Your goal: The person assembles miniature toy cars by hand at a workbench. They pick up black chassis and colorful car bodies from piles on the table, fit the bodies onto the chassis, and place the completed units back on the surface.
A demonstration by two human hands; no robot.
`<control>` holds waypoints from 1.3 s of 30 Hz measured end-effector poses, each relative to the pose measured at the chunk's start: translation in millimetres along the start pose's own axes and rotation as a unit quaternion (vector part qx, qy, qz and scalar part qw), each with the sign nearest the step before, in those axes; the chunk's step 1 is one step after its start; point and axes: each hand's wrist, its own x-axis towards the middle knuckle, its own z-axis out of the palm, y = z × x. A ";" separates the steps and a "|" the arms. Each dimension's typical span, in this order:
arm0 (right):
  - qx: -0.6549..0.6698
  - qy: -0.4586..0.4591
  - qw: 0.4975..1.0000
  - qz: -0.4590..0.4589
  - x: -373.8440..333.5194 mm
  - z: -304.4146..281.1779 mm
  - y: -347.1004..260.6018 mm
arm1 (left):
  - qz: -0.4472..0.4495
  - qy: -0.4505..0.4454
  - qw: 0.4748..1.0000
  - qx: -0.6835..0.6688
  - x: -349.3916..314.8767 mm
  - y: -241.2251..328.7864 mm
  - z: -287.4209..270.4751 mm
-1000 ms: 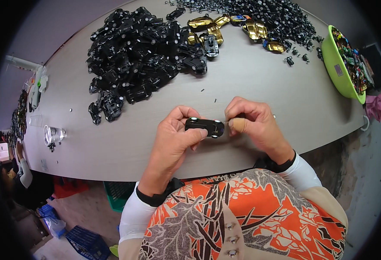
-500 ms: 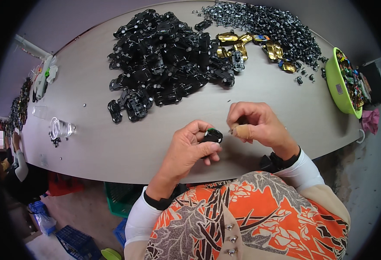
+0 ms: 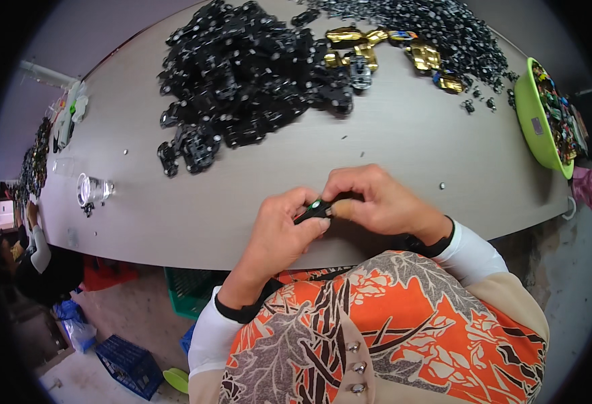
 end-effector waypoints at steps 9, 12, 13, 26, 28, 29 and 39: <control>-0.094 -0.074 0.990 -0.072 -16.4 -26.6 -12.5 | -0.071 0.022 0.997 0.006 -34.4 10.2 7.2; -0.269 0.117 0.934 -0.202 -15.9 -89.9 0.2 | -0.034 0.087 0.995 -0.019 -85.2 -19.1 -29.9; -0.317 0.193 0.905 -0.207 -14.7 -118.5 5.2 | -0.060 0.129 0.990 -0.010 -106.4 -34.4 -40.9; -0.423 0.277 0.862 -0.036 -10.0 -207.0 40.6 | -0.096 0.233 0.957 0.140 -118.1 2.7 -46.7; -0.019 0.222 0.973 0.059 -11.4 -173.2 20.1 | 0.051 0.254 0.934 0.245 -71.7 25.8 -27.2; 0.102 0.204 0.973 0.047 -14.8 -160.8 17.0 | 0.187 0.216 0.890 0.355 -35.7 44.3 -12.6; -0.307 0.195 0.931 0.041 -41.0 -124.6 17.4 | 0.396 0.140 0.656 0.628 135.0 61.9 7.5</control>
